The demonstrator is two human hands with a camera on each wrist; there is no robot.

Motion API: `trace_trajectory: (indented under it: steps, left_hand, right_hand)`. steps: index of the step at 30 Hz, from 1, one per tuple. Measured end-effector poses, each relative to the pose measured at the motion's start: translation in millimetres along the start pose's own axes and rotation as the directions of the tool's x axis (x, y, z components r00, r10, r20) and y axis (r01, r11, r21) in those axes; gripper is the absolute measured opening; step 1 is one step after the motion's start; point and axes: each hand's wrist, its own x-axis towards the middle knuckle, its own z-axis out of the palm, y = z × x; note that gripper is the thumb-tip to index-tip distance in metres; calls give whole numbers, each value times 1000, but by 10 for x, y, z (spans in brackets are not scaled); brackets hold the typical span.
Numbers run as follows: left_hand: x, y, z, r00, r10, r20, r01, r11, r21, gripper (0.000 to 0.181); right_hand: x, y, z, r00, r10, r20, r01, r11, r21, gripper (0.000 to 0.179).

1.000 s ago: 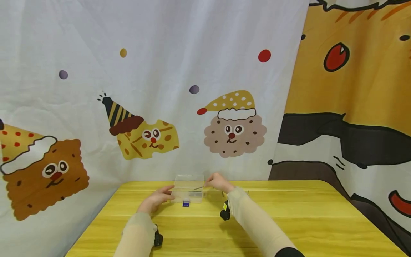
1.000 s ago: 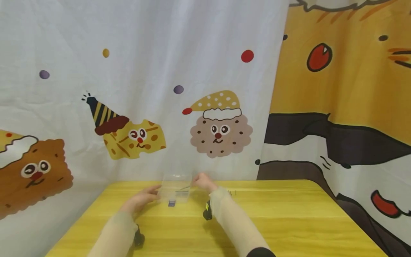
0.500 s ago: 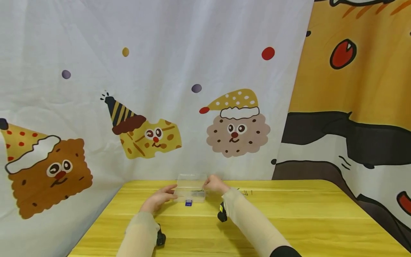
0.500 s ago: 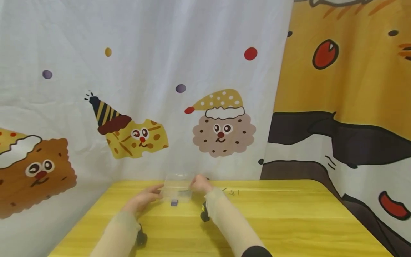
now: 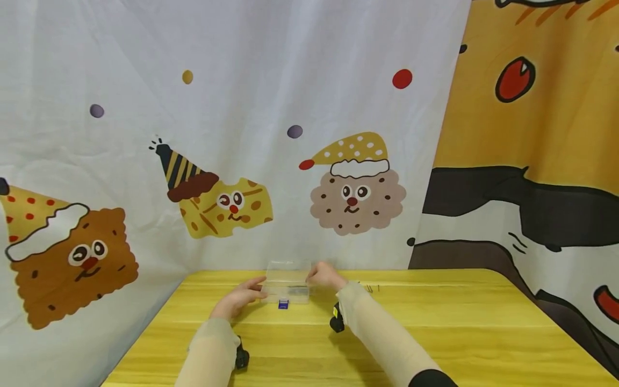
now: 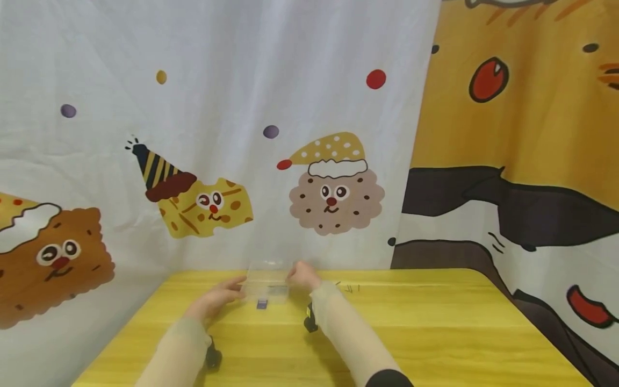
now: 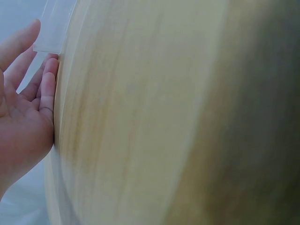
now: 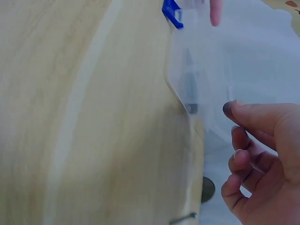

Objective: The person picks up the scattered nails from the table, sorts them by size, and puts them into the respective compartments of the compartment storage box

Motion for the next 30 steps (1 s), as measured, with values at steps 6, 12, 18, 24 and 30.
trace_trajectory:
  steps: [6, 12, 18, 24, 30]
  left_hand:
    - [22, -16, -9, 1000, 8, 1, -8, 1000, 4, 66]
    - [36, -29, -17, 1000, 18, -2, -18, 1000, 0, 65]
    - [40, -44, -14, 1000, 23, 5, -23, 1000, 12, 65]
    - [56, -58, -24, 1000, 18, 12, -18, 1000, 11, 66]
    - [54, -59, -21, 1000, 22, 11, -22, 1000, 10, 66]
  right_hand:
    - [-101, 42, -218, 1000, -25, -13, 26, 997, 68, 14]
    - [-207, 181, -424, 999, -19, -38, 22, 998, 65, 15]
    - [-315, 376, -576, 999, 26, -44, -22, 996, 84, 16]
    - [-435, 582, -650, 996, 62, -63, -55, 994, 98, 17]
    - [-559, 765, -663, 994, 71, -79, -61, 990, 125, 17]
